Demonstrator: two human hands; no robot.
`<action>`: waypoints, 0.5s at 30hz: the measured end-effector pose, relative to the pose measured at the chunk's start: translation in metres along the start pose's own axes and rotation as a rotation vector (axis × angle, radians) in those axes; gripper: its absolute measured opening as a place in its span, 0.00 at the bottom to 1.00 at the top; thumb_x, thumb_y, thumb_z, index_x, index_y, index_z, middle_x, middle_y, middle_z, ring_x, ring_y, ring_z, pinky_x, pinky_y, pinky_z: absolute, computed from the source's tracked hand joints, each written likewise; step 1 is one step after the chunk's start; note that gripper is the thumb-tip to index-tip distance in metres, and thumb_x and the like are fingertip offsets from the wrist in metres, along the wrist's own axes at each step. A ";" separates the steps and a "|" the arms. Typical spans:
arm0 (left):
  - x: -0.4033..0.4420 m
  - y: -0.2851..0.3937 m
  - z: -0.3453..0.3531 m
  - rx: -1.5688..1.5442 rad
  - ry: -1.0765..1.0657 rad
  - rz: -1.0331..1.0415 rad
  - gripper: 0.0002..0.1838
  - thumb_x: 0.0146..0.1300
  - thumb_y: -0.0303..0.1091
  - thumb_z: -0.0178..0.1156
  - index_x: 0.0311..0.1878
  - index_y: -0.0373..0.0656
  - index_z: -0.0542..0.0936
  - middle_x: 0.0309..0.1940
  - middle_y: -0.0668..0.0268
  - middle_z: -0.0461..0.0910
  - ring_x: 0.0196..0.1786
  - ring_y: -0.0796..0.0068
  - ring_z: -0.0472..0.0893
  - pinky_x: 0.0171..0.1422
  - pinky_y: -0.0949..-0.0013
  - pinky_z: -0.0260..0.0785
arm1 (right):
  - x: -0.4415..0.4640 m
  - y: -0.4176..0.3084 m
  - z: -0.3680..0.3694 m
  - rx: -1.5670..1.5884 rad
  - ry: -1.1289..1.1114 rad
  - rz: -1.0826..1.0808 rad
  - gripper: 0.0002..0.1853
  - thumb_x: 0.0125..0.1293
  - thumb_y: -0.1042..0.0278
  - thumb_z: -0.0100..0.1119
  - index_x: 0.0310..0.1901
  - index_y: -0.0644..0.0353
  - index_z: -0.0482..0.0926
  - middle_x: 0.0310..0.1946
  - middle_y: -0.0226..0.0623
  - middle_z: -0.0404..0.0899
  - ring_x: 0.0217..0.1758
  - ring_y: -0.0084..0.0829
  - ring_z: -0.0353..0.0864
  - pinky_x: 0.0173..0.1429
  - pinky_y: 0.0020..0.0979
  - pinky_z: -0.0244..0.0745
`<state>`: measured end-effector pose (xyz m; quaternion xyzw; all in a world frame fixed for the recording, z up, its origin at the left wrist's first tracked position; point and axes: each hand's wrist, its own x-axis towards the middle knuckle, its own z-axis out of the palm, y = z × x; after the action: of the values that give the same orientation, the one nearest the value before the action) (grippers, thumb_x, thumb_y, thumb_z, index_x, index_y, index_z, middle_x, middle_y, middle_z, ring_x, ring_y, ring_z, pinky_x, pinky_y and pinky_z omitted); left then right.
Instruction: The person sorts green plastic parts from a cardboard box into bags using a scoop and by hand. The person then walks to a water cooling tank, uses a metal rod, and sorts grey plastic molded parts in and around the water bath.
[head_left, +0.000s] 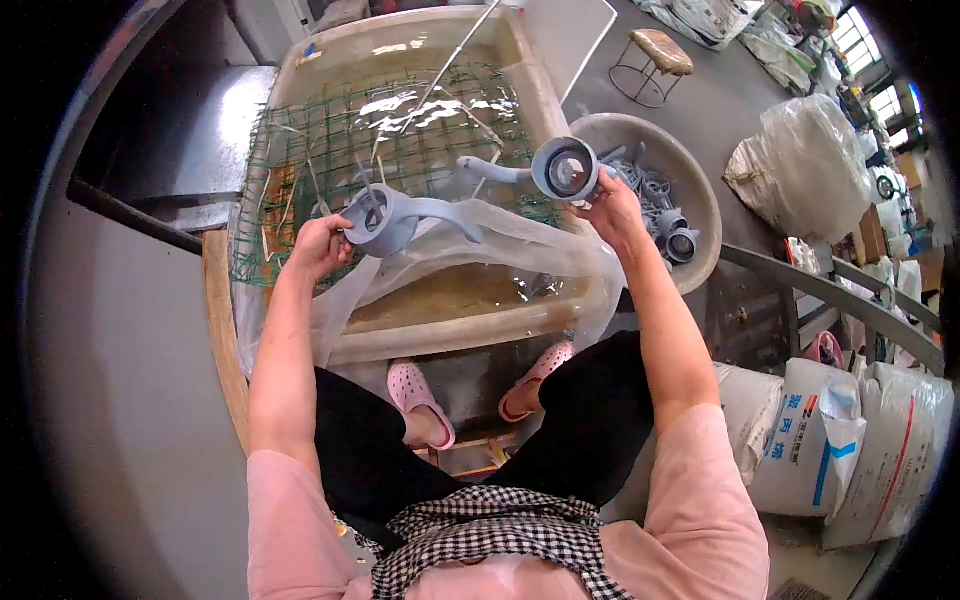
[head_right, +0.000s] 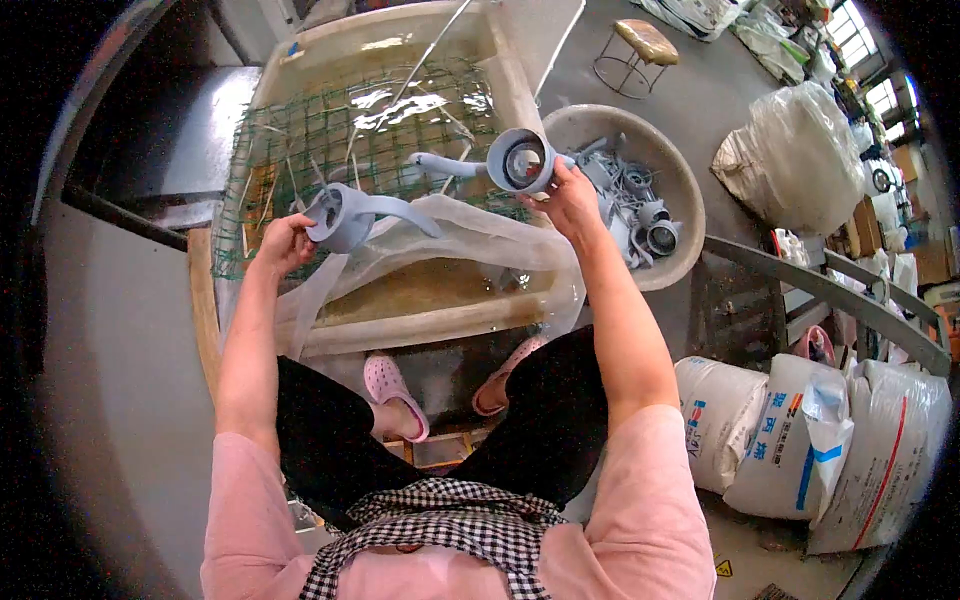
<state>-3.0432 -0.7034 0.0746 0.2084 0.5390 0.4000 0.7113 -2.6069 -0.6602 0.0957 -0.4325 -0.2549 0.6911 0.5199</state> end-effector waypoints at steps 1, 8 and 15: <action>0.001 -0.002 0.001 0.008 -0.008 -0.006 0.09 0.54 0.32 0.52 0.22 0.38 0.71 0.13 0.62 0.70 0.12 0.73 0.68 0.14 0.73 0.58 | -0.002 0.000 0.000 0.005 0.011 -0.004 0.13 0.70 0.59 0.38 0.52 0.53 0.66 0.48 0.33 0.71 0.51 0.33 0.71 0.52 0.55 0.66; 0.002 0.009 0.023 0.571 0.242 0.419 0.06 0.55 0.31 0.48 0.29 0.40 0.72 0.14 0.63 0.72 0.12 0.75 0.69 0.14 0.73 0.59 | 0.007 -0.002 -0.019 0.033 0.242 -0.098 0.18 0.67 0.60 0.46 0.55 0.54 0.59 0.52 0.34 0.66 0.54 0.37 0.68 0.45 0.55 0.70; 0.004 0.005 0.081 0.069 0.147 0.308 0.08 0.57 0.32 0.48 0.26 0.39 0.71 0.15 0.63 0.72 0.14 0.71 0.69 0.18 0.72 0.61 | 0.016 -0.035 -0.064 0.110 0.551 -0.375 0.17 0.67 0.61 0.44 0.54 0.58 0.60 0.54 0.41 0.65 0.52 0.40 0.69 0.45 0.53 0.69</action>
<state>-2.9688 -0.6860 0.1030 0.2831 0.5650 0.4996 0.5926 -2.5354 -0.6404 0.0863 -0.5200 -0.1420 0.4533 0.7099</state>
